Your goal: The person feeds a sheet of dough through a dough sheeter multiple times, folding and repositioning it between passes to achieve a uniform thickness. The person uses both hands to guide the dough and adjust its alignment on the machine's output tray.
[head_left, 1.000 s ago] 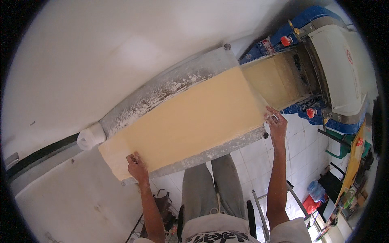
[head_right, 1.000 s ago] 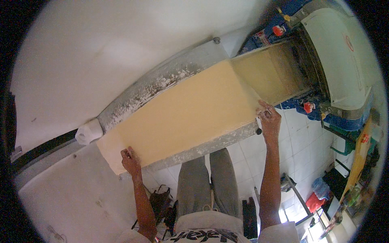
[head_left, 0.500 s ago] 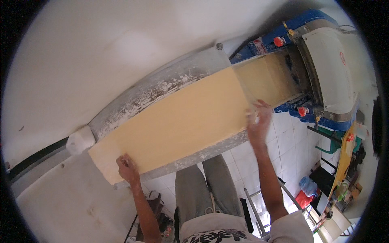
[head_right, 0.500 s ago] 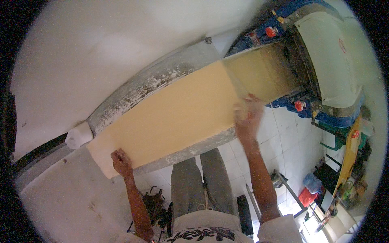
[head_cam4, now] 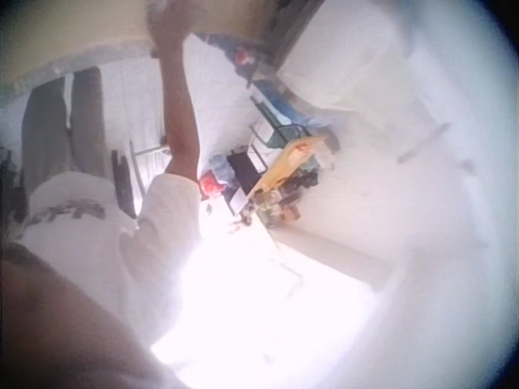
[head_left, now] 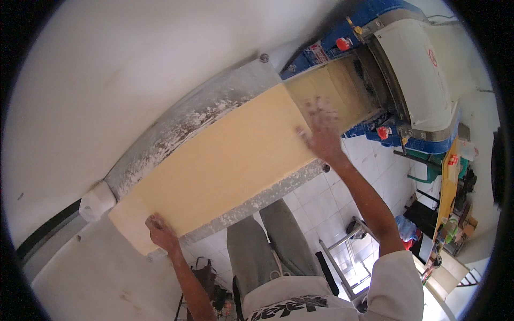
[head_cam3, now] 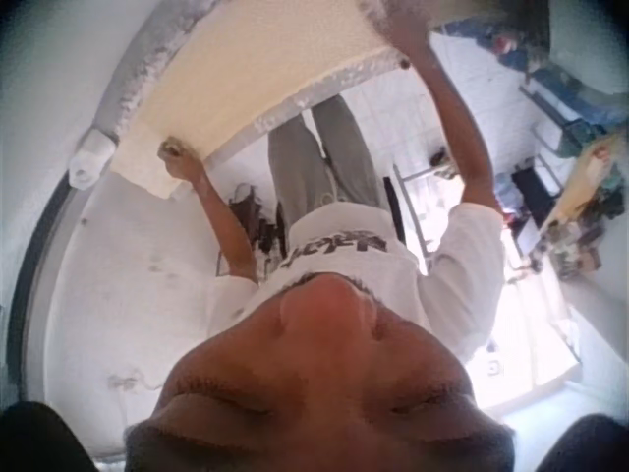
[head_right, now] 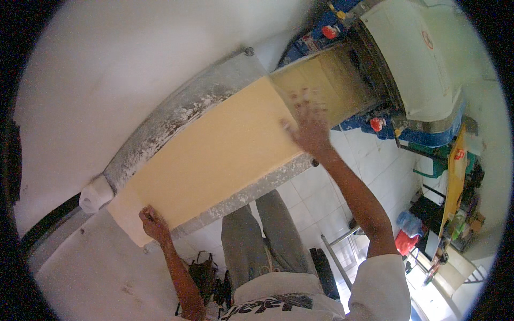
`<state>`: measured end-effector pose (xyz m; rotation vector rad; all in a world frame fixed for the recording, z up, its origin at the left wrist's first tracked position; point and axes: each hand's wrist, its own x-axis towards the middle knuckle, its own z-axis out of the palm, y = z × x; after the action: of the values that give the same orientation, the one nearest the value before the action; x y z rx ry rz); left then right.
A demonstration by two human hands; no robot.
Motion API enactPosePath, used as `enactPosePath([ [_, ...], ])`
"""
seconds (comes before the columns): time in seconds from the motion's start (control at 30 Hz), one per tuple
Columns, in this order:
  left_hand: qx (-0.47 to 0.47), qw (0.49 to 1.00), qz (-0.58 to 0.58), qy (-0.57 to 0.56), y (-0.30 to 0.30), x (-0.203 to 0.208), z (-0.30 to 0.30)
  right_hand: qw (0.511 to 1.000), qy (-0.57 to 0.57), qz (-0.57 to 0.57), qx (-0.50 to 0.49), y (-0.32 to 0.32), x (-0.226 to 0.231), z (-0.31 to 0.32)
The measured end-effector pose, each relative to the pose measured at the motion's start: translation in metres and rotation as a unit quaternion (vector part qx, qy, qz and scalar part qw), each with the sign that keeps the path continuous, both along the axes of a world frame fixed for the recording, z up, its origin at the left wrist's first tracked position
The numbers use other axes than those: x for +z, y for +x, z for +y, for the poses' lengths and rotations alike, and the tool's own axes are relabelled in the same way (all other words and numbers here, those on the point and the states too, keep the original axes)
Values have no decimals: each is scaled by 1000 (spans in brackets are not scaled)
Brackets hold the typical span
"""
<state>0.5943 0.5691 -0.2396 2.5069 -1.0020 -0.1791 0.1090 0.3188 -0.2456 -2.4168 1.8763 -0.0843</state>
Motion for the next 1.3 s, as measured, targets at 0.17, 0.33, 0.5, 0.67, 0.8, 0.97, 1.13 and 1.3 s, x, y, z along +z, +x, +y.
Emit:
enactPosePath([
  [0.17,23,1000,-13,10,14,-9,9,988,-91,-118,-44,25,15,-14],
  [0.33,11,999,-8,48,12,3,-2,975,7,-209,72,145,6,16],
  [0.5,18,999,19,28,21,0,11,976,46,-149,154,175,5,35],
  [0.67,26,987,156,-28,0,28,11,992,-25,-67,100,127,2,17],
  [0.8,-61,983,172,-7,14,26,31,996,-64,-34,50,117,-4,18],
  [0.97,-125,973,194,-8,22,33,31,991,-65,-106,-44,163,-11,52],
  [1.13,-159,940,299,26,44,46,27,960,-22,-252,-125,252,38,109],
  [1.3,-251,903,322,134,83,58,19,888,30,-361,-284,290,58,184],
])
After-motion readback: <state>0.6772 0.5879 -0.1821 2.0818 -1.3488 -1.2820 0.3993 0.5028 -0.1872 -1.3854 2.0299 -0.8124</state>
